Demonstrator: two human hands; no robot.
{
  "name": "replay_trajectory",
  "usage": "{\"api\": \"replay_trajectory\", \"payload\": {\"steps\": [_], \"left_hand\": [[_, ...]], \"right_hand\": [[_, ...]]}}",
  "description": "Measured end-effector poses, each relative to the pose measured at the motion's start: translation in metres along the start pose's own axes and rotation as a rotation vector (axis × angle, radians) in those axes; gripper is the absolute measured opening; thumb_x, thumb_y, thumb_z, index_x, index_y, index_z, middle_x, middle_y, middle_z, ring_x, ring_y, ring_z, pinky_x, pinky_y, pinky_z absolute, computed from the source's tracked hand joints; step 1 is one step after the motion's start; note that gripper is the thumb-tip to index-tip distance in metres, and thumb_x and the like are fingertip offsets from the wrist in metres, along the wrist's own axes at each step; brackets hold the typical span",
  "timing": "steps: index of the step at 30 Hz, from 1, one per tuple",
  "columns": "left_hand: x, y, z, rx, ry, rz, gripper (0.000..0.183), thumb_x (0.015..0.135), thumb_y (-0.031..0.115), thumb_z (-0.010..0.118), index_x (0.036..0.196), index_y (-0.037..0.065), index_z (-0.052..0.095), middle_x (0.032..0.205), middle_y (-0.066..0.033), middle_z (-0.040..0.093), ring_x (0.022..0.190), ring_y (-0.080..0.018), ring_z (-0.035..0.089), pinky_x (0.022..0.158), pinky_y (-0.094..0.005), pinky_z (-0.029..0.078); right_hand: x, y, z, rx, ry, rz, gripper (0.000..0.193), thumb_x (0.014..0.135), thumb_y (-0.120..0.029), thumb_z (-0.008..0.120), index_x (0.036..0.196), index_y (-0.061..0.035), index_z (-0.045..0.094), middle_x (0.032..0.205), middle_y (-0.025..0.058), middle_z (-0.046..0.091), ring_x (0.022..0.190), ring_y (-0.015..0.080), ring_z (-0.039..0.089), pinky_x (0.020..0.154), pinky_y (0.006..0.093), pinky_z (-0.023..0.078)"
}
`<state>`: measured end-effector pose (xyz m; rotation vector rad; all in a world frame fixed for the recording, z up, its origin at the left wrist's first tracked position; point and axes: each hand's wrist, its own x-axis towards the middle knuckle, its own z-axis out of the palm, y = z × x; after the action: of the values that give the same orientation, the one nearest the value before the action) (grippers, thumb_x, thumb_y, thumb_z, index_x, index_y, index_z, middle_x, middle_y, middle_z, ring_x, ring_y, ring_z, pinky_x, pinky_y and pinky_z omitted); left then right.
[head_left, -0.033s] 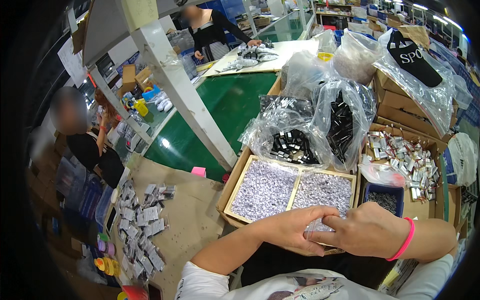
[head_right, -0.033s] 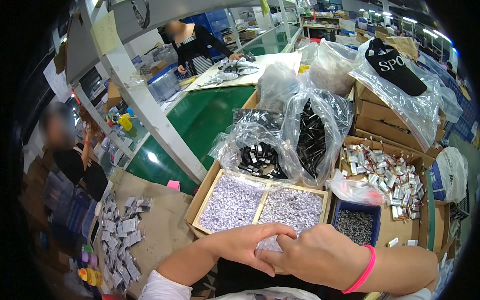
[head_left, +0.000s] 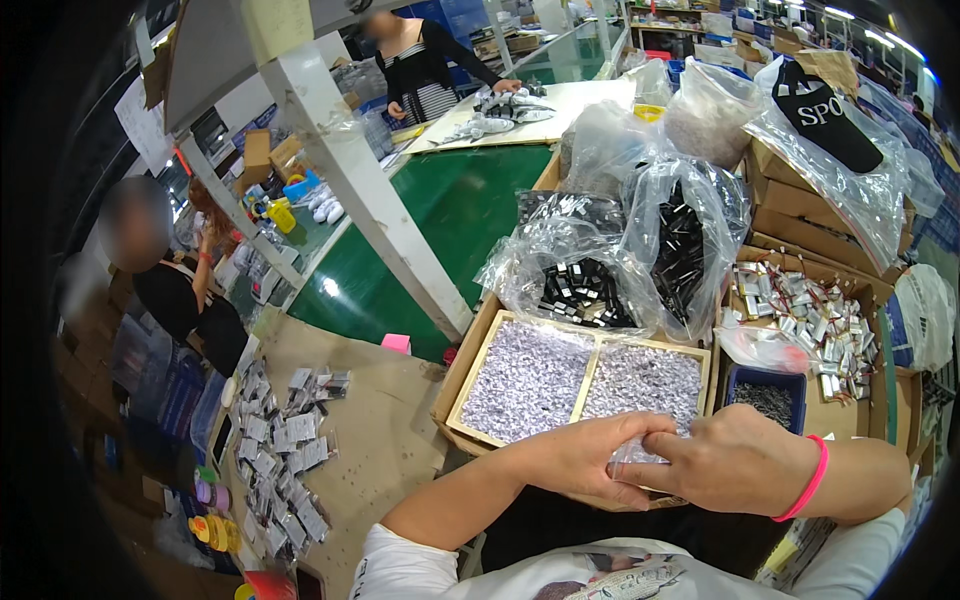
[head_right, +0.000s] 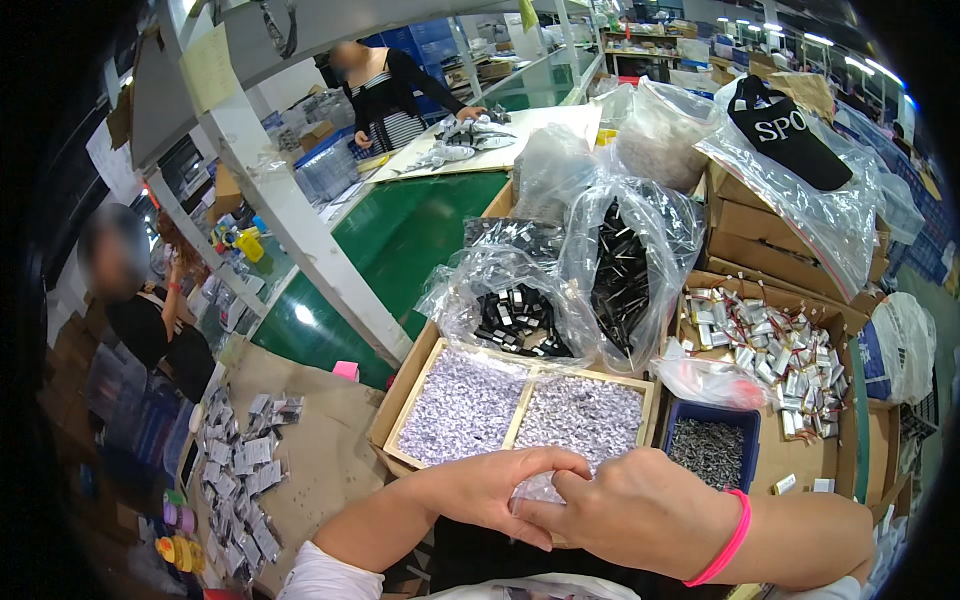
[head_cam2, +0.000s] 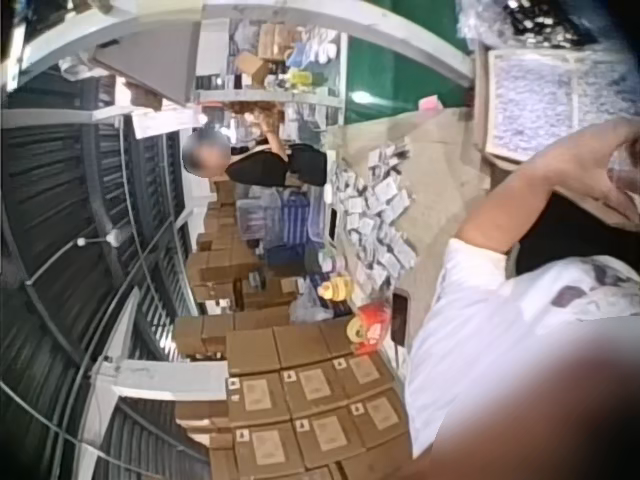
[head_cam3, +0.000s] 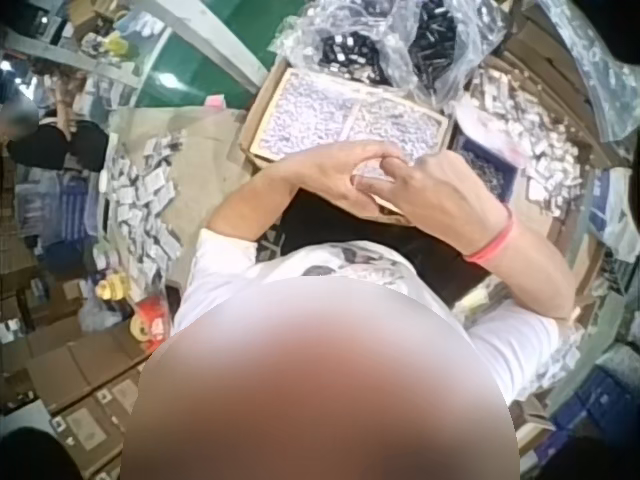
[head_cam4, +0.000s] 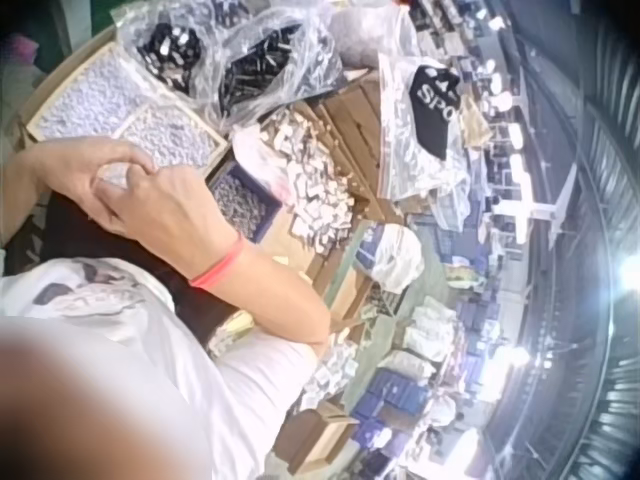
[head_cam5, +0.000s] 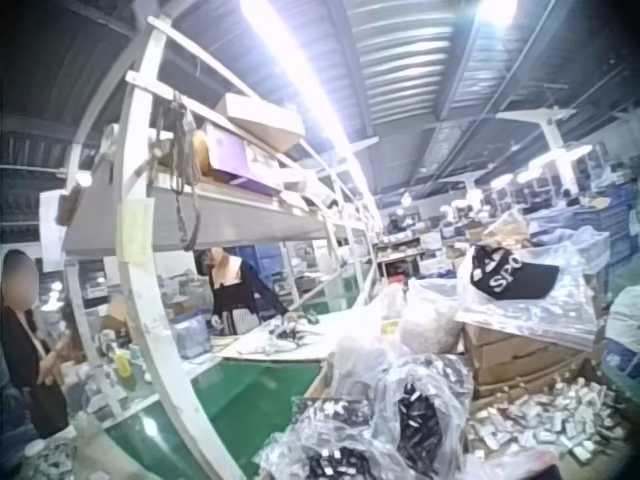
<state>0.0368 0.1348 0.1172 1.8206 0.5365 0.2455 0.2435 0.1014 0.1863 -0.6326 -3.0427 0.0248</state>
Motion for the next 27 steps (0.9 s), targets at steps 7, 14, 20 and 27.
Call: {"api": "replay_trajectory", "payload": {"steps": [7,14,20,27], "left_hand": [[-0.005,-0.006,0.02,-0.097,0.174,-0.013,0.058,0.076,0.019,0.076,0.123,0.0,0.049,0.115,-0.0105,0.055,0.108,-0.0209,0.053,0.093,-0.0313,0.042],[-0.012,-0.018,0.032,-0.357,0.522,0.059,0.06,0.07,0.022,0.082,0.114,-0.001,0.048,0.098,-0.0102,0.056,0.092,-0.0213,0.056,0.091,-0.0367,0.042],[-0.023,-0.026,0.034,-0.383,0.641,0.059,0.055,0.071,0.011,0.074,0.117,-0.002,0.046,0.097,-0.0113,0.056,0.091,-0.0227,0.056,0.089,-0.0382,0.044],[-0.018,-0.031,0.044,-0.369,0.6,0.086,0.052,0.077,0.013,0.073,0.12,0.001,0.046,0.102,-0.0116,0.057,0.096,-0.0224,0.056,0.086,-0.0361,0.045]], "right_hand": [[-0.04,0.0,0.033,-0.067,0.321,0.003,0.029,0.08,-0.019,0.056,0.108,-0.0114,0.056,0.095,0.0029,0.056,0.07,0.0141,0.061,0.048,0.0276,0.047],[-0.18,-0.002,0.062,0.098,0.423,0.755,0.03,0.075,-0.011,0.063,0.105,-0.0136,0.064,0.101,0.0043,0.065,0.086,0.0206,0.062,0.065,0.0314,0.052],[-0.281,0.018,0.1,-0.056,0.133,1.26,0.024,0.075,-0.005,0.055,0.096,-0.0098,0.067,0.097,0.0082,0.064,0.096,0.0264,0.06,0.08,0.0352,0.049],[-0.299,0.017,0.112,0.169,0.253,1.109,0.019,0.075,-0.005,0.055,0.09,-0.0046,0.065,0.087,0.0132,0.061,0.087,0.0349,0.058,0.076,0.0423,0.046]]}}
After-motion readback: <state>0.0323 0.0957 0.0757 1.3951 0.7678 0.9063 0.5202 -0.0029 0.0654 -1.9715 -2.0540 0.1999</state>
